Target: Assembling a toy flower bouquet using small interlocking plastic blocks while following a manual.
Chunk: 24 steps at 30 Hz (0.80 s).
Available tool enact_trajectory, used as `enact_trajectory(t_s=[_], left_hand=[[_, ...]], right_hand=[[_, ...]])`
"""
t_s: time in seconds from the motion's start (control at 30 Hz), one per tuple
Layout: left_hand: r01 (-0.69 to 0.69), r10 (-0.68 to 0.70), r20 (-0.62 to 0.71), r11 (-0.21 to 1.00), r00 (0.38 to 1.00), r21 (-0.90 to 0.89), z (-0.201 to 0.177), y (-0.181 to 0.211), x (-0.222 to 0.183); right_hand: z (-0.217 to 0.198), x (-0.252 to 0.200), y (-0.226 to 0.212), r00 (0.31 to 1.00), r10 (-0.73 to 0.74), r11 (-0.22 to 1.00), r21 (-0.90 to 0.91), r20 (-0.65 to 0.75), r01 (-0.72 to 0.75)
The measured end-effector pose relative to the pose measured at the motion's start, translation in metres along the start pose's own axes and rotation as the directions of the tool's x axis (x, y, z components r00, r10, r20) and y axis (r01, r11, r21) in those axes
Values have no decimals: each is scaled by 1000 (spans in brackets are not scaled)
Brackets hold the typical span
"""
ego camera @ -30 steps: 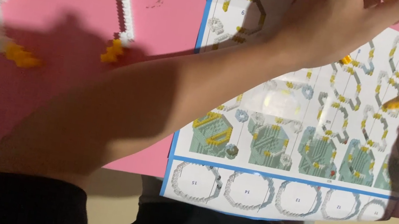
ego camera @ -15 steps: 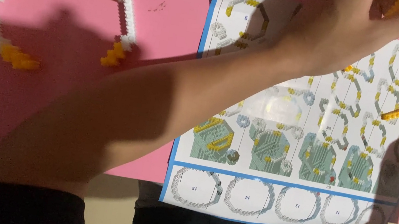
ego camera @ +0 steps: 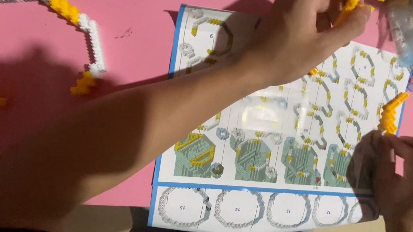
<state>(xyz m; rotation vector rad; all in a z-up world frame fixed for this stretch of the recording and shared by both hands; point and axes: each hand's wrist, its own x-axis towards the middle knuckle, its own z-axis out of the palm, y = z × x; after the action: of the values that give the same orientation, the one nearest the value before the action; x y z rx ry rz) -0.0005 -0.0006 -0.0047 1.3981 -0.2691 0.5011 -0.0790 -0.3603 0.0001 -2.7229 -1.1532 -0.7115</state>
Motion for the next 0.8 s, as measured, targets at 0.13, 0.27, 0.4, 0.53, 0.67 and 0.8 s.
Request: enact_trajectory(t_s=[0.13, 0.27, 0.4, 0.53, 0.67, 0.8], left_hand=[[-79, 78, -7, 995, 997, -61, -1, 1, 0], [-19, 20, 35, 1000, 999, -20, -4, 7, 2], [-9, 9, 70, 1000, 998, -1, -5, 0, 0], [-62, 67, 108, 997, 992, -54, -3, -7, 0], [-16, 34, 147, 992, 989, -122, -5, -7, -1], [-9, 30, 124, 986, 992, -168, 3, -15, 2]], right_hand=[[4, -12, 3, 997, 71, 994, -90, 34, -67], [-1, 2, -4, 997, 69, 998, -12, 20, -69], [-7, -25, 17, 949, 311, 919, 237, 53, -314], [-4, -28, 55, 657, 642, 402, 557, 395, -727], [-1, -8, 65, 493, 688, 365, 333, 532, -869], [1, 32, 32, 719, 623, 690, 216, 309, -691]])
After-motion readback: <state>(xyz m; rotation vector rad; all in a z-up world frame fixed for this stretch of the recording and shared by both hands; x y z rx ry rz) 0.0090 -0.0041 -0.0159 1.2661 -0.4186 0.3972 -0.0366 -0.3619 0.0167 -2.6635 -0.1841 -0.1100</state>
